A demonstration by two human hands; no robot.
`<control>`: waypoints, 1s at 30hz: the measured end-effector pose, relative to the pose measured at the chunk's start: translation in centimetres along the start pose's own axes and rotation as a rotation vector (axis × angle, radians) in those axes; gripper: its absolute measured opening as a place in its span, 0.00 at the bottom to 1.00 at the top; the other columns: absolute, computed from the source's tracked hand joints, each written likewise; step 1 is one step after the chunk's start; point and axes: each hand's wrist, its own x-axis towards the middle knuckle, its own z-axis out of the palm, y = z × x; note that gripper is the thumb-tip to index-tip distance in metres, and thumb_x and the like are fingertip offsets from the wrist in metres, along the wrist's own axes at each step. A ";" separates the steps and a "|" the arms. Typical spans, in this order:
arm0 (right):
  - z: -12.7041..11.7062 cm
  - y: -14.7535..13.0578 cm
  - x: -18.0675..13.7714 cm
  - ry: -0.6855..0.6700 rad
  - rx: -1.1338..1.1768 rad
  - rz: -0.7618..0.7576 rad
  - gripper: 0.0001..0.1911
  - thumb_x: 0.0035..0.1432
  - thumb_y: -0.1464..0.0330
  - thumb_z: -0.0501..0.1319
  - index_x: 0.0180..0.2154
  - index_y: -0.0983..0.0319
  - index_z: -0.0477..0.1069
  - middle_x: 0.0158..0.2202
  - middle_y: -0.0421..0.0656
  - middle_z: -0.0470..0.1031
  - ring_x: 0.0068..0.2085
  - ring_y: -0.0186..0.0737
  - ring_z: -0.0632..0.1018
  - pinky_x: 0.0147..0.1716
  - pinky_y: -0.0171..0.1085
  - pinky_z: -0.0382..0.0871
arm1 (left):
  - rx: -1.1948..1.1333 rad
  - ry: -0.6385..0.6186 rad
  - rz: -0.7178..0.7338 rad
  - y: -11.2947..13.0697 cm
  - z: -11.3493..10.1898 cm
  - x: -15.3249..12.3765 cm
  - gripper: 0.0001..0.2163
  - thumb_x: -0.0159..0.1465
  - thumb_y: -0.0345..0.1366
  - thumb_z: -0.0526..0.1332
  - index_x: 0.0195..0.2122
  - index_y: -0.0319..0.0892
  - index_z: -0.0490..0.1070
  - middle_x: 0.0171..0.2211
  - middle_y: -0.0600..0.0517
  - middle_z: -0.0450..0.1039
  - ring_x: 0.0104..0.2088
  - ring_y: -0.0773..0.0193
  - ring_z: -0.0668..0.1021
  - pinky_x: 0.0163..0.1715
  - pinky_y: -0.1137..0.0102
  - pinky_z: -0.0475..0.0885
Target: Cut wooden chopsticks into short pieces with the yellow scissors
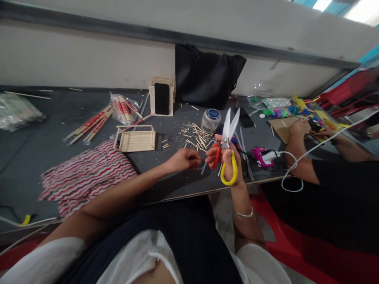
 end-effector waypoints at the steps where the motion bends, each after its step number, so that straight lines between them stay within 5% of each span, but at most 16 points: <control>1: -0.4 0.1 0.1 0.015 -0.025 0.002 0.40 0.56 0.37 0.56 0.58 0.58 0.67 0.33 0.44 0.81 0.28 0.42 0.82 0.21 0.35 0.75 | 0.006 0.028 -0.027 0.0 -0.4 -0.3 0.05 0.58 0.27 0.60 0.25 0.39 0.70 0.18 0.59 0.68 0.18 0.72 0.70 0.21 0.77 0.66; 7: -3.2 0.7 1.7 0.086 -0.212 0.020 0.39 0.56 0.38 0.58 0.58 0.57 0.67 0.34 0.44 0.81 0.27 0.41 0.82 0.20 0.35 0.75 | 0.108 0.110 0.040 0.3 -2.2 -1.9 0.06 0.61 0.28 0.59 0.28 0.39 0.72 0.22 0.56 0.73 0.21 0.71 0.74 0.23 0.77 0.68; 11: -4.7 0.1 3.1 0.111 -0.277 0.018 0.41 0.53 0.36 0.60 0.56 0.59 0.69 0.29 0.43 0.81 0.26 0.43 0.82 0.18 0.34 0.74 | 0.419 0.080 0.206 0.4 0.8 -2.1 0.09 0.63 0.27 0.56 0.32 0.40 0.75 0.27 0.53 0.78 0.29 0.67 0.79 0.31 0.75 0.70; 16: -5.2 -0.9 4.3 0.071 -0.379 -0.009 0.37 0.55 0.39 0.60 0.54 0.59 0.71 0.30 0.45 0.82 0.27 0.45 0.83 0.19 0.37 0.76 | 0.808 -0.544 0.656 -0.3 7.7 -2.2 0.14 0.61 0.24 0.59 0.44 0.43 0.78 0.47 0.47 0.80 0.50 0.57 0.79 0.50 0.65 0.72; 18: -5.3 -0.9 4.4 0.070 -0.402 -0.027 0.36 0.55 0.39 0.60 0.54 0.58 0.71 0.30 0.44 0.82 0.27 0.44 0.83 0.20 0.36 0.76 | 0.880 -0.627 0.786 -0.6 9.1 -2.3 0.18 0.62 0.27 0.61 0.50 0.51 0.77 0.60 0.50 0.72 0.63 0.51 0.70 0.55 0.56 0.69; 21: -5.3 -0.6 4.2 0.083 -0.416 -0.032 0.37 0.55 0.39 0.60 0.54 0.59 0.71 0.30 0.44 0.81 0.27 0.43 0.83 0.20 0.36 0.76 | 0.978 -0.566 0.869 -0.7 9.5 -2.0 0.19 0.65 0.28 0.59 0.55 0.54 0.75 0.63 0.48 0.67 0.63 0.50 0.70 0.51 0.56 0.71; 26: -4.9 0.3 3.9 0.090 -0.354 0.035 0.38 0.54 0.38 0.61 0.55 0.57 0.70 0.29 0.42 0.80 0.25 0.39 0.81 0.18 0.33 0.73 | 1.012 -0.524 1.066 -0.5 8.8 -1.6 0.10 0.67 0.31 0.58 0.41 0.50 0.79 0.40 0.49 0.80 0.48 0.58 0.77 0.54 0.61 0.69; 30: -4.2 0.7 4.1 0.091 -0.308 0.046 0.36 0.54 0.39 0.62 0.54 0.56 0.70 0.29 0.41 0.79 0.24 0.38 0.80 0.19 0.33 0.74 | 0.997 -0.408 1.095 0.0 7.7 -2.5 0.21 0.69 0.29 0.52 0.58 0.58 0.72 0.60 0.50 0.72 0.64 0.52 0.68 0.57 0.54 0.66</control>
